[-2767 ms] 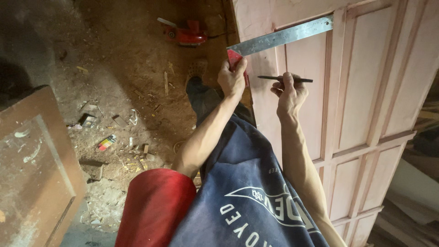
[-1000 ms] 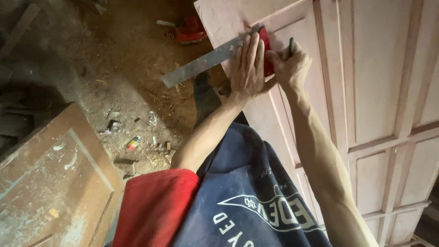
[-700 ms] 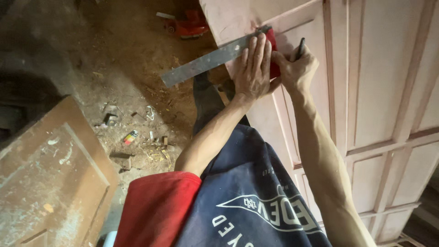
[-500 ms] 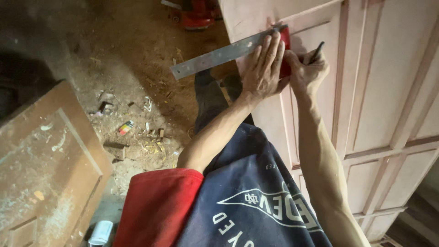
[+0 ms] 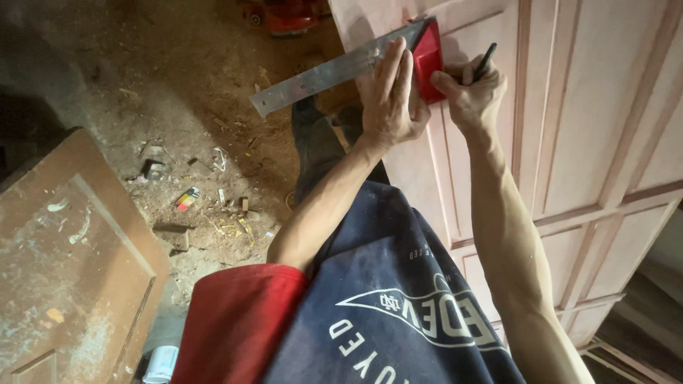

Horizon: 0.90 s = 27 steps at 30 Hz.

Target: The person uses a metal ruler and a pencil to draw straight lines on a wooden door. They repeatedly reposition the ruler and draw lines along its edge to mark the surface.

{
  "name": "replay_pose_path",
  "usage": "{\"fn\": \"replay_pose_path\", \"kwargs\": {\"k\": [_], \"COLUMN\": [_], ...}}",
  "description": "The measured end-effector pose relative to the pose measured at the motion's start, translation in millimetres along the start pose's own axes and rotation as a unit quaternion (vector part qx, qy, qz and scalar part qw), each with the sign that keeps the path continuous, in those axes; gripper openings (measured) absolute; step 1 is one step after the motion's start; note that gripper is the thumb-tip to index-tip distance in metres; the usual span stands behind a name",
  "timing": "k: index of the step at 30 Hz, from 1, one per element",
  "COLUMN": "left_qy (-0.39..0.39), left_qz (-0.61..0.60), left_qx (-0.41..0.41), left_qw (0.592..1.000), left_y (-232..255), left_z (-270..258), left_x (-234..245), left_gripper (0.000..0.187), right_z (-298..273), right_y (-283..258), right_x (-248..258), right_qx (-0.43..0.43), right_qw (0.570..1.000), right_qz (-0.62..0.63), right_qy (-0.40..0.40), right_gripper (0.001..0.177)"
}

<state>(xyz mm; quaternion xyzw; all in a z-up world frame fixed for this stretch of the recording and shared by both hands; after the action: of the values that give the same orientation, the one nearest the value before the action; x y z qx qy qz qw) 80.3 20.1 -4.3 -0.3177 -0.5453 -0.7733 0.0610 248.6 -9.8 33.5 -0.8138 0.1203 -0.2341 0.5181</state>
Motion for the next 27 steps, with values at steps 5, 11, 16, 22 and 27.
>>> {"fn": "replay_pose_path", "kwargs": {"k": [5, 11, 16, 22, 27], "left_qy": [0.019, -0.095, -0.096, -0.089, -0.078], "left_qz": [0.023, 0.108, 0.14, 0.134, 0.131], "left_qx": [-0.052, -0.033, -0.034, -0.031, -0.032], "left_qw": [0.998, 0.989, 0.985, 0.986, 0.988], "left_y": [5.7, 7.5, 5.8, 7.5, 12.5], "left_z": [8.0, 6.7, 2.1, 1.0, 4.3], "left_x": [-1.1, -18.3, -25.0, -22.8, -18.8], "left_gripper": [0.088, 0.102, 0.098, 0.094, 0.091], "right_z": [2.3, 3.6, 2.9, 2.9, 3.4], "right_y": [-1.4, -5.2, -10.6, -7.5, -1.9], "right_x": [0.8, 0.6, -2.2, -0.1, 0.9], "right_qx": [0.004, -0.019, -0.004, -0.037, -0.05], "right_qw": [0.999, 0.999, 1.0, 0.999, 0.993], "right_qz": [-0.032, -0.044, -0.025, -0.029, -0.102], "right_qy": [-0.003, -0.003, -0.004, 0.001, 0.006], "right_gripper": [0.044, 0.048, 0.045, 0.047, 0.046]}}
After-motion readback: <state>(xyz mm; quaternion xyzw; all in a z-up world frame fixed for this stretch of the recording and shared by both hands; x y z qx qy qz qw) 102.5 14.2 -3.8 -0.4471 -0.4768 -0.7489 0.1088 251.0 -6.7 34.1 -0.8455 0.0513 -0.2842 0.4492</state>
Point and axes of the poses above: each hand's wrist, its own z-axis towards the middle knuckle, its own x-axis out of the back of the hand, y = z × x, the point moved 4 cm from there along z, towards the middle knuckle, and after that the axes turned 2 degrees about y, right-handed, at the moved point
